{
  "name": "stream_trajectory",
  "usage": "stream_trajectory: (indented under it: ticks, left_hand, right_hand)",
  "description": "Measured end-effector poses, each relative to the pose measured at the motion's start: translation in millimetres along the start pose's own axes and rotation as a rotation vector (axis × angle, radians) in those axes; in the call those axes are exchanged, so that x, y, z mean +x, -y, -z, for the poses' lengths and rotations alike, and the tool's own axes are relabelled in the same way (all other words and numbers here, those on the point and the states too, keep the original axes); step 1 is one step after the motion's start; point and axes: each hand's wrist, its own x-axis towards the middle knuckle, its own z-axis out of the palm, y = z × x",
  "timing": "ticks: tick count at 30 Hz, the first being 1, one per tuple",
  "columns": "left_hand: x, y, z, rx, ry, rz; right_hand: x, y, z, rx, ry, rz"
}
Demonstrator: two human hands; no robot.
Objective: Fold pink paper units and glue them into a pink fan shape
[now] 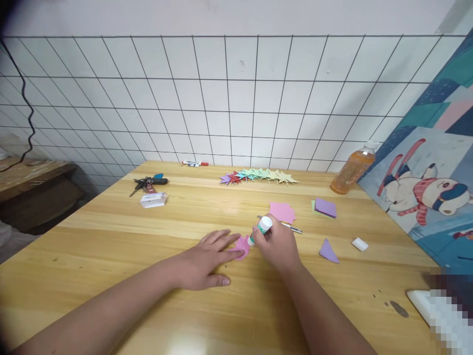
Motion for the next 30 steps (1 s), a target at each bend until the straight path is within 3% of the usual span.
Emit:
stream_trajectory:
  ticks: [5,12,19,30]
  left_hand:
    - [-2,2,-2,-0.027,0.116,0.051]
    - [0,0,-1,-0.043,0.093,0.04]
    - [2,-2,-1,0.005,0.019,0.037]
    - [3,-7,5,0.053,0.099,0.027]
  right_hand:
    - [-1,1,-4,-0.225,0.079,0.09]
    - [-2,0,-16,-0.322,0.146,0.107]
    - [-1,-1,-13,-0.352,0.104,0.112]
    - [-1,-2,-15,-0.323,0.207,0.153]
